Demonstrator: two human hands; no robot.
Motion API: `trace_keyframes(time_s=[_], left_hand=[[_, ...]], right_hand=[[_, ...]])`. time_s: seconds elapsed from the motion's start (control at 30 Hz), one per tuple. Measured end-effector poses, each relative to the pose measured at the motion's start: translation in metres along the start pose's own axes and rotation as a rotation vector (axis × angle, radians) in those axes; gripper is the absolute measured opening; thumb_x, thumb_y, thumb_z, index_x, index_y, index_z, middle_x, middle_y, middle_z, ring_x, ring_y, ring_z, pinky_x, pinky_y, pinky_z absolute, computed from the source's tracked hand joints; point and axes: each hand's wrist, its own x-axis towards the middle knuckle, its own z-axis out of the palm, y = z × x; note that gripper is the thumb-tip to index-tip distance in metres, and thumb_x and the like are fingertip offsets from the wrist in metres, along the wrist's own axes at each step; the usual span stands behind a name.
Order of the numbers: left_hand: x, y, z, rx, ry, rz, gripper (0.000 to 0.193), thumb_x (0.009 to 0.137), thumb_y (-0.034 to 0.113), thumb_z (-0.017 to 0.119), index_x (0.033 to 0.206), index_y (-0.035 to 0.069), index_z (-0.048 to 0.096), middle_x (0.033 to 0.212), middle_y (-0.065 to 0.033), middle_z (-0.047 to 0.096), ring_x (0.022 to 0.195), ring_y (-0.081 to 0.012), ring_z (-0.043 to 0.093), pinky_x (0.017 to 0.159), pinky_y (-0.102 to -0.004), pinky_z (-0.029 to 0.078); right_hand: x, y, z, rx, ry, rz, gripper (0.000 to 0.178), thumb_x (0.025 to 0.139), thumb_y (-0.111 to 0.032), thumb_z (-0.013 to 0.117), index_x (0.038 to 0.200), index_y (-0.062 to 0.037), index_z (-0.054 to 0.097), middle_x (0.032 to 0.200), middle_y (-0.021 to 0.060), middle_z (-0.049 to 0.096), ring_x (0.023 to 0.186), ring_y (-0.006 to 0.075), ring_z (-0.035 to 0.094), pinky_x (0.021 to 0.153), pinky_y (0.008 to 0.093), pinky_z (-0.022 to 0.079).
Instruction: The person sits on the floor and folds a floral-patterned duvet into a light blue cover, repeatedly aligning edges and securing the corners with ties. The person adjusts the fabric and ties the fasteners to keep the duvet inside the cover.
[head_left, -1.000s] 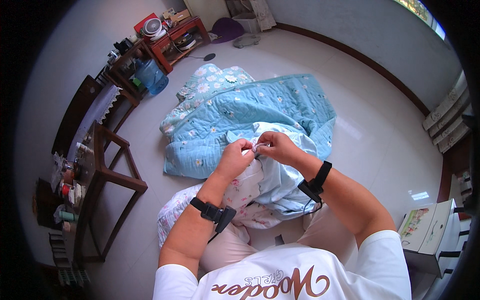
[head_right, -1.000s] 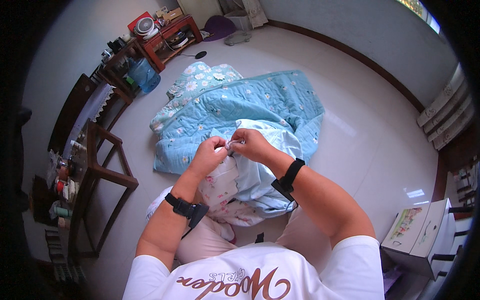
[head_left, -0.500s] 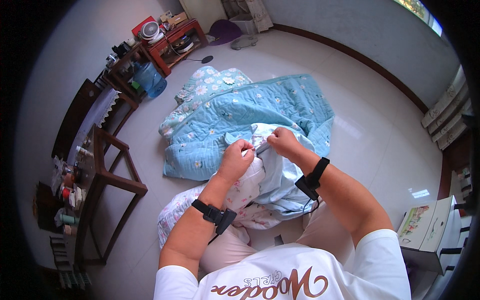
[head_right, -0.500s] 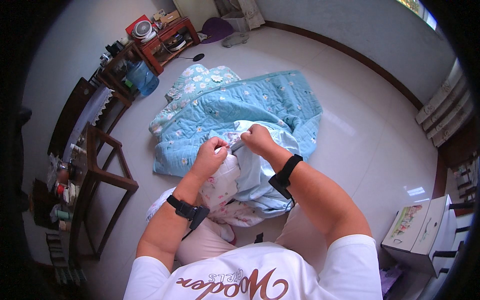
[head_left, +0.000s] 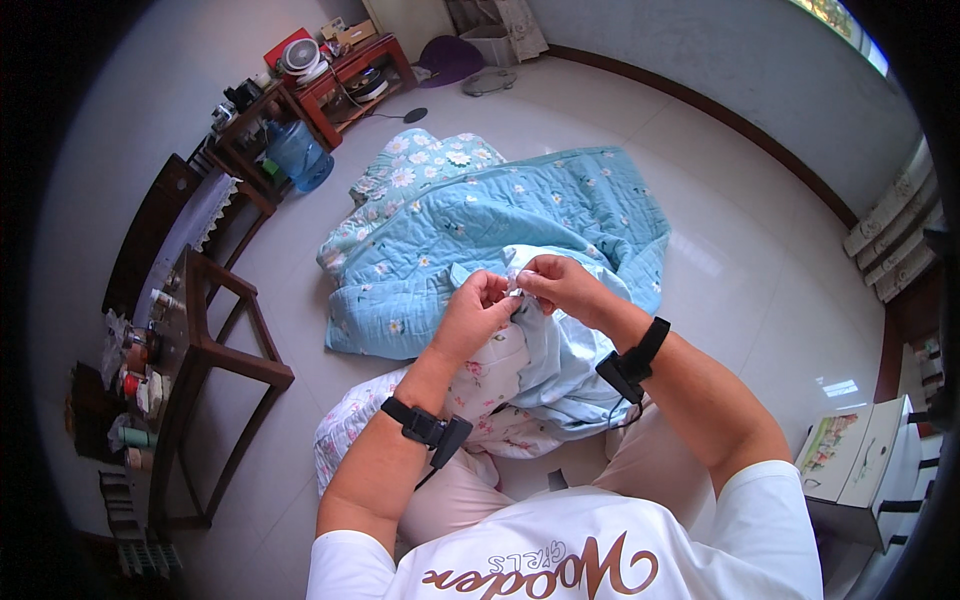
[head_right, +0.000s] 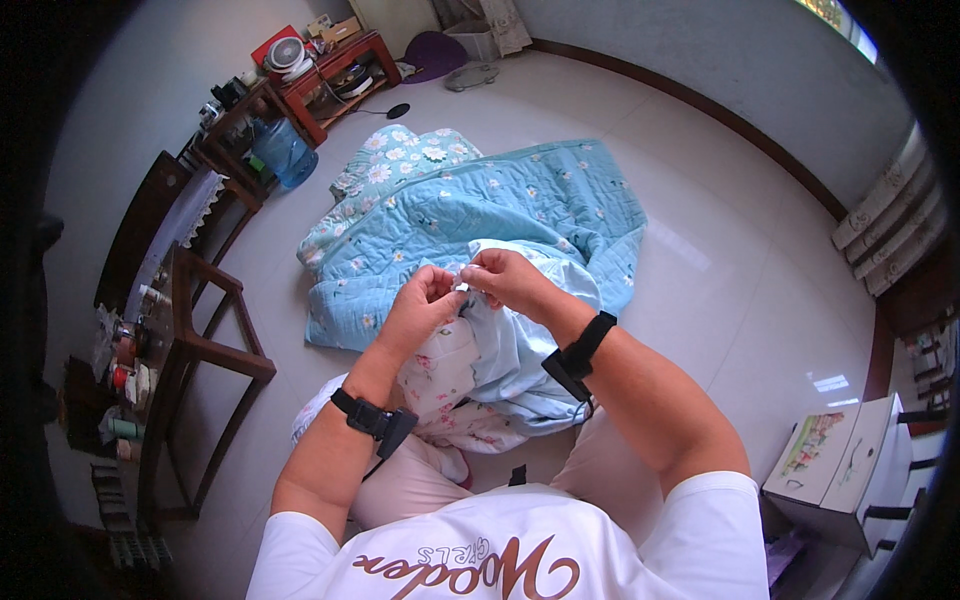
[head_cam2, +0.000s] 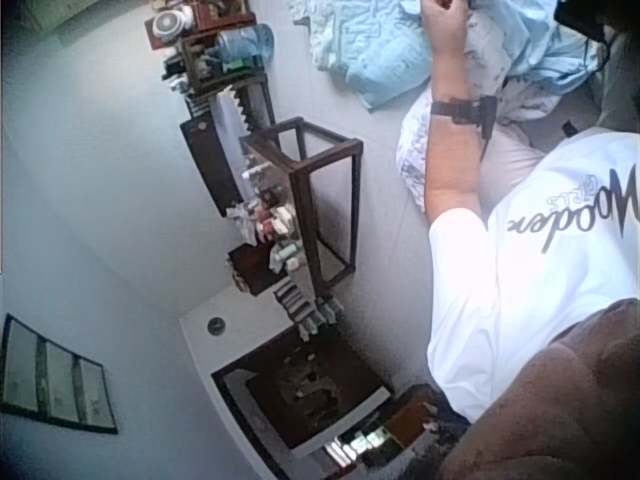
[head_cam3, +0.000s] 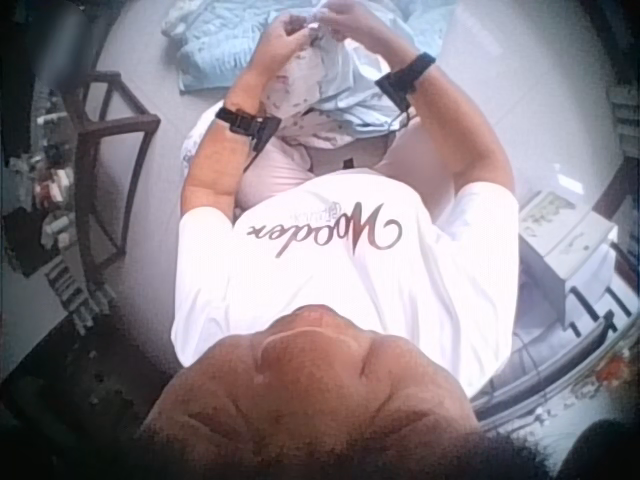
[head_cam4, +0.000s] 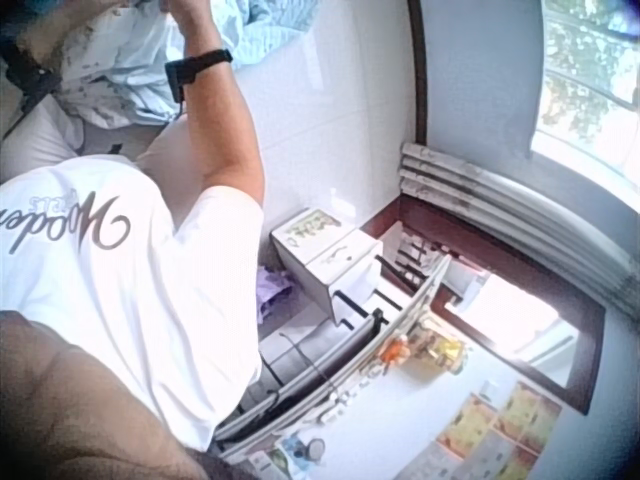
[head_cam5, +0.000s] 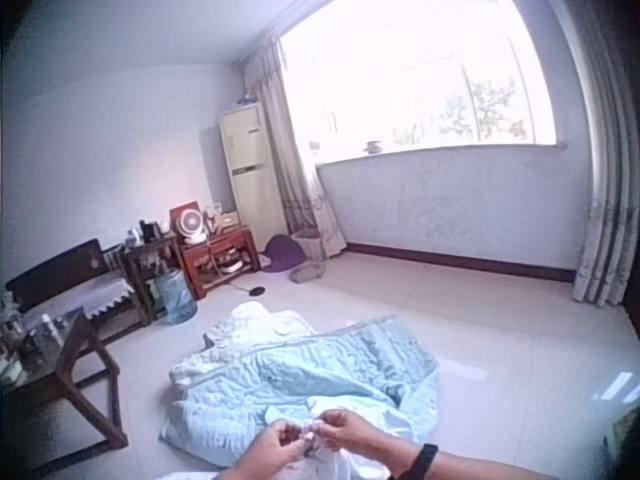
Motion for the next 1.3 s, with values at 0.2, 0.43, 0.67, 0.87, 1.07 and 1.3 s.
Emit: trace_keyframes(time_s=[0.2,0.43,0.67,0.87,1.07,1.3], left_hand=[[0.001,0.001,0.006,0.170,0.084,0.059,0.014,0.092,0.012,0.066,0.101,0.004,0.059,0.083,-0.0002,0.064,0.068,-0.0049,0.058,0.056,-0.0212,0.049],[0.001,0.002,0.013,0.230,0.203,0.176,0.011,0.088,0.006,0.062,0.098,0.003,0.061,0.077,-0.0039,0.065,0.061,-0.0082,0.060,0.052,-0.0247,0.051],[0.003,-0.002,0.009,-0.080,0.144,0.049,0.012,0.092,0.006,0.060,0.102,0.004,0.055,0.086,-0.0028,0.063,0.077,-0.0077,0.059,0.068,-0.0234,0.049],[0.006,-0.004,0.003,-0.113,0.113,0.077,0.016,0.091,0.005,0.060,0.106,0.002,0.054,0.090,-0.0041,0.062,0.079,-0.0088,0.059,0.071,-0.0237,0.049],[0.001,0.003,-0.003,-0.137,0.085,0.080,0.014,0.091,0.006,0.060,0.104,0.003,0.057,0.091,-0.0012,0.059,0.084,-0.0073,0.055,0.077,-0.0239,0.047],[-0.005,0.013,-0.020,-0.159,-0.028,0.018,0.016,0.090,0.014,0.058,0.102,0.005,0.058,0.087,0.0010,0.057,0.075,-0.0033,0.050,0.069,-0.0193,0.043]], right_hand=[[0.000,-0.001,0.004,-0.012,0.016,-0.022,0.022,0.103,-0.025,0.052,0.099,-0.0048,0.060,0.078,0.0031,0.063,0.062,0.0092,0.058,0.055,0.0240,0.049],[0.000,-0.005,0.012,-0.060,0.044,0.083,0.021,0.099,-0.020,0.049,0.097,-0.0013,0.058,0.076,0.0070,0.063,0.053,0.0139,0.059,0.050,0.0270,0.050],[0.000,0.000,0.013,-0.419,0.380,-0.046,0.022,0.086,-0.021,0.060,0.093,0.0005,0.062,0.091,0.0148,0.064,0.076,0.0218,0.065,0.067,0.0332,0.053],[-0.012,-0.001,0.023,-0.645,0.381,-0.280,0.025,0.082,-0.025,0.067,0.089,-0.0017,0.069,0.099,0.0201,0.064,0.090,0.0365,0.065,0.079,0.0420,0.052],[-0.004,0.006,0.015,-0.580,0.307,-0.178,0.025,0.086,-0.024,0.064,0.086,0.0013,0.067,0.080,0.0188,0.065,0.078,0.0321,0.064,0.071,0.0409,0.050],[0.012,0.016,-0.012,-0.152,0.400,0.124,0.025,0.091,-0.020,0.049,0.086,0.0000,0.062,0.069,0.0097,0.060,0.054,0.0185,0.061,0.051,0.0333,0.052]])
